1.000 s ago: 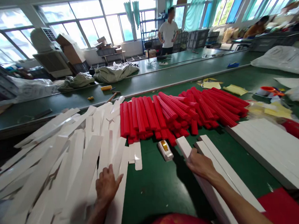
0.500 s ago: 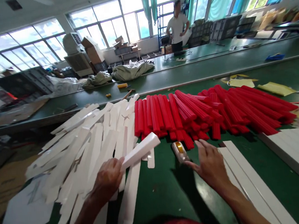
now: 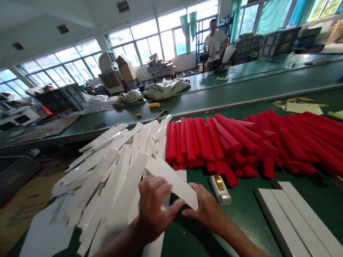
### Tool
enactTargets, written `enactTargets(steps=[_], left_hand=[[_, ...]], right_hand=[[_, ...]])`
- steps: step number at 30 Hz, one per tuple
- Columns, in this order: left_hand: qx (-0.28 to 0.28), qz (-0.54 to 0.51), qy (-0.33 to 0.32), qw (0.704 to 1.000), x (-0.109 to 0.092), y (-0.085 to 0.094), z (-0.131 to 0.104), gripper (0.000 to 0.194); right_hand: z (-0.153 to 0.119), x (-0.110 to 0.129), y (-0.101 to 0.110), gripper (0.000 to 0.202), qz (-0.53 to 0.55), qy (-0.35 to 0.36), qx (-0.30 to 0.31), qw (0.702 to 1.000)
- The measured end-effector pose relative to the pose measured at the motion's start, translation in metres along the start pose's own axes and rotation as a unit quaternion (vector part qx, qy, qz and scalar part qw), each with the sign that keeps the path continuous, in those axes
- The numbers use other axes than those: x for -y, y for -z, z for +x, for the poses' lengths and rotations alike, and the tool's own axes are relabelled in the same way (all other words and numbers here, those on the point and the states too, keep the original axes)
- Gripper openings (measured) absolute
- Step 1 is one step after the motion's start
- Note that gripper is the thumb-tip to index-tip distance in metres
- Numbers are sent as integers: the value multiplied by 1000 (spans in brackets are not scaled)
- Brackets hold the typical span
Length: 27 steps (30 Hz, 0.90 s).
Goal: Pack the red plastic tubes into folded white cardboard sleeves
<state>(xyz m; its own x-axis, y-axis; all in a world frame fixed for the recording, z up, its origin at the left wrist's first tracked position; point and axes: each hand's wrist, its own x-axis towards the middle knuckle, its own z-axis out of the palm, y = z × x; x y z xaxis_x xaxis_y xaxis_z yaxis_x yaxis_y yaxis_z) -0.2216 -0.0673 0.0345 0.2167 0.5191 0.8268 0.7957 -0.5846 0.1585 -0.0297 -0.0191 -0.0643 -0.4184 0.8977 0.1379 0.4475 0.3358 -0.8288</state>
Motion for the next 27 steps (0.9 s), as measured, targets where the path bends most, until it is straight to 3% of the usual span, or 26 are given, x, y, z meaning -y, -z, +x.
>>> enactTargets(steps=[2, 3, 5, 8, 10, 12, 14, 16, 18, 21, 23, 24, 27], left_hand=[[-135, -77, 174, 973, 8, -8, -11, 58], [-165, -122, 245, 948, 11, -13, -15, 72], [-145, -229, 339, 901, 15, -24, -18, 100], [-57, -371, 394, 839, 15, -37, -9, 122], [-32, -425, 425, 798, 12, -42, 3, 115], [-9, -451, 469, 759, 8, -44, 13, 89], [16, -440, 503, 744, 5, -47, 18, 63], [0, -398, 501, 769, 5, -50, 18, 57], [-41, -339, 465, 817, 6, -54, 14, 74], [-31, -251, 396, 883, 10, -62, 5, 109], [22, -216, 356, 909, 12, -67, 0, 116], [45, -209, 334, 918, 12, -68, -2, 114], [77, -200, 266, 940, 10, -72, -1, 92]], right_hand=[[-4, -4, -4, 78, 7, -24, -26, 999], [-5, -5, -4, 79, 21, -27, -16, 999], [-4, -5, -4, 76, 58, -20, 20, 998], [-2, -2, -8, 77, 96, -13, 56, 994], [-1, -1, -13, 80, 101, -22, 67, 992], [0, -1, -18, 81, 111, -36, 85, 989], [3, -5, -19, 83, 120, -19, 126, 985], [9, -12, -12, 89, 100, 22, 171, 980], [20, -23, 4, 87, 62, 34, 163, 984], [42, -42, 37, 62, -66, -13, -21, 998], [59, -52, 57, 56, -227, -13, -132, 965], [68, -56, 65, 58, -311, -1, -148, 939], [91, -63, 77, 67, -490, 41, -86, 867]])
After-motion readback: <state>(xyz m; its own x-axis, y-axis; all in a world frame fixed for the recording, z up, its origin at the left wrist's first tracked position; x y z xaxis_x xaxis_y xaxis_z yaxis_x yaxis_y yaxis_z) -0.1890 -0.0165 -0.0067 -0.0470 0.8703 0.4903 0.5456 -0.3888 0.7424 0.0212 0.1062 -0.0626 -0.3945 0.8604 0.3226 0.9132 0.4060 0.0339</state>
